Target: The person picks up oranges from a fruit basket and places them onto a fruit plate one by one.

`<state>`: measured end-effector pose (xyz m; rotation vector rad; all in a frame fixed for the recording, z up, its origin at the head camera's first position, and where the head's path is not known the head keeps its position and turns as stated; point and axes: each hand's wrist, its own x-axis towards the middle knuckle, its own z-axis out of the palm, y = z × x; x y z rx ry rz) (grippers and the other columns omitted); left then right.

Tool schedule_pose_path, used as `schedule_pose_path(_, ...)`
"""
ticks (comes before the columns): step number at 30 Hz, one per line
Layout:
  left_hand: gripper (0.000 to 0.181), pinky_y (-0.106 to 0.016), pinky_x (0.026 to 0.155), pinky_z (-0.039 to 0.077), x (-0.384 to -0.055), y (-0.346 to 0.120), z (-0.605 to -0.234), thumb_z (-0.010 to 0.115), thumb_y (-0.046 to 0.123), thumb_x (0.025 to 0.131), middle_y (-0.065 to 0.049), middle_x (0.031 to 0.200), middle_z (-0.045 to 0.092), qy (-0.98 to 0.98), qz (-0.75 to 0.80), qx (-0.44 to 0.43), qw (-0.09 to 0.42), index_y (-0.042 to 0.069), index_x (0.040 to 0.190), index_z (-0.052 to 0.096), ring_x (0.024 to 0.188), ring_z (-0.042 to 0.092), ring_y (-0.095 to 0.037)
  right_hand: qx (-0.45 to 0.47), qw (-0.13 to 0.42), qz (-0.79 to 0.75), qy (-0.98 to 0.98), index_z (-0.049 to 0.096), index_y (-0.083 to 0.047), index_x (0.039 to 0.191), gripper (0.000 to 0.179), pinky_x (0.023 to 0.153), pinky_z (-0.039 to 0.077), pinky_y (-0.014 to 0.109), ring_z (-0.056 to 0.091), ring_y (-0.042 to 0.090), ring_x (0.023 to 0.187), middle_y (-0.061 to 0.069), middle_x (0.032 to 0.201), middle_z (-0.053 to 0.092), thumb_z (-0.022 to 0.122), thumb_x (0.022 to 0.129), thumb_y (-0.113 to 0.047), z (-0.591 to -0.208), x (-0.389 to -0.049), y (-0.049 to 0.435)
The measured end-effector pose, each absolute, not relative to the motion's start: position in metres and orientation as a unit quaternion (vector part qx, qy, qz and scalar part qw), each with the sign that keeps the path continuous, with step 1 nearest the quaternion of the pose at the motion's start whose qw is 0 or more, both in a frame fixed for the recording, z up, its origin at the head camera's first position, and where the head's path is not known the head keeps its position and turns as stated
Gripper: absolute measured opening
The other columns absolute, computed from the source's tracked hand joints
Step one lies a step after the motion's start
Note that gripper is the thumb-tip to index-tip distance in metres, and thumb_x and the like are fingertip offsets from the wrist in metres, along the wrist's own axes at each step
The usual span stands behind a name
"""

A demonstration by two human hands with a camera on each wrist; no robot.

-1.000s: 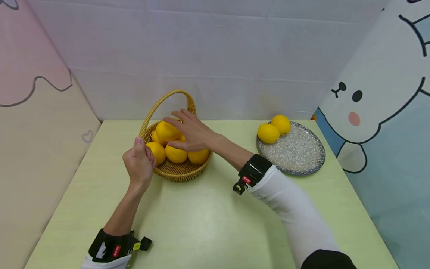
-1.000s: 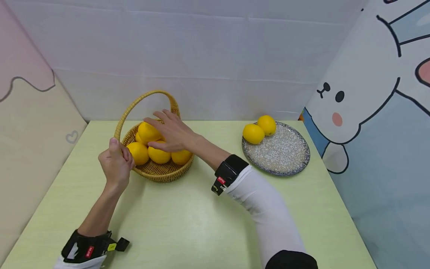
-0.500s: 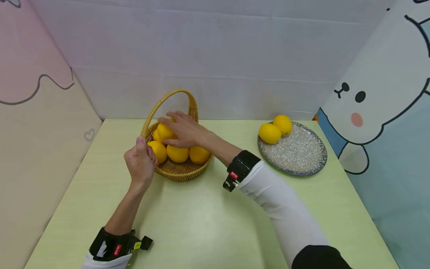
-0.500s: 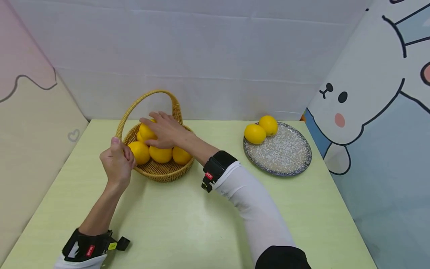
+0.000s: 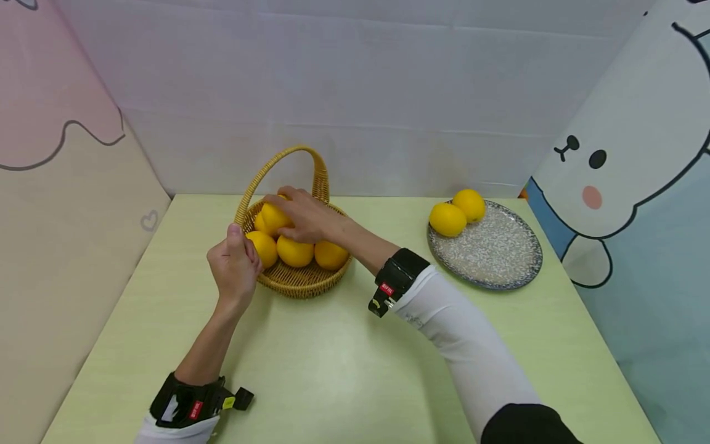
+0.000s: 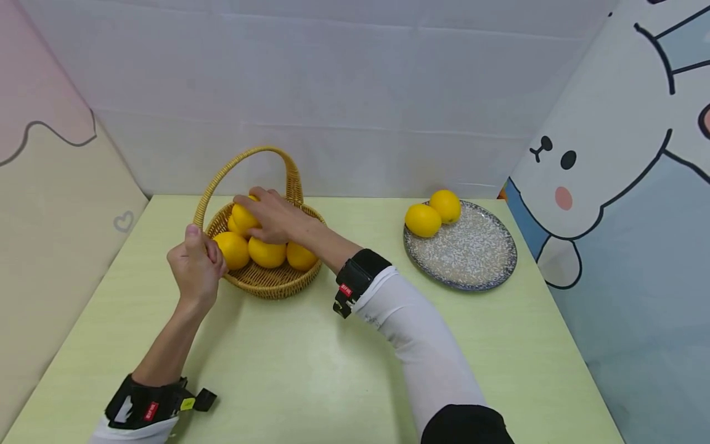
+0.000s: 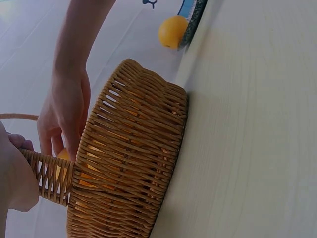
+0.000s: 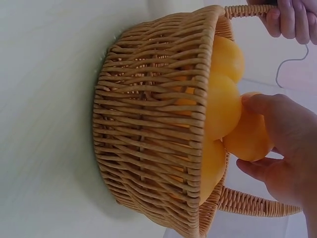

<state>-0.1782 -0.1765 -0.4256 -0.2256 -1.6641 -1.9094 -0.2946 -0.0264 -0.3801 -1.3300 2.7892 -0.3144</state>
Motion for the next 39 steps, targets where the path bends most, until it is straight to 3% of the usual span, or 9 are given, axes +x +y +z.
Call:
schedule_pose_path(15,0.070,-0.016,0.027,0.027,-0.178,-0.176,-0.426,0.044,0.027,0.111,0.006,0.040,0.040,-0.615,-0.723,-0.093,0.302,-0.005,0.050,0.037,0.029,0.032,-0.009,-0.447,-0.034,-0.126,0.885,0.044,-0.016,0.155,0.067,0.109,0.042,0.035,0.046,0.027,0.127,0.015,0.149,0.043,0.071,0.097,-0.034,-0.385,-0.293,-0.022)
schedule_pose_path(39,0.069,-0.017,0.026,0.025,-0.179,-0.175,-0.429,0.045,0.027,0.111,0.006,0.039,0.038,-0.610,-0.729,-0.085,0.299,-0.004,0.049,0.037,0.028,0.030,-0.009,-0.453,-0.106,-0.219,0.858,0.057,-0.007,0.145,0.067,0.098,0.044,0.038,0.048,0.026,0.116,0.015,0.133,0.053,0.080,0.088,-0.033,-0.385,-0.282,0.003)
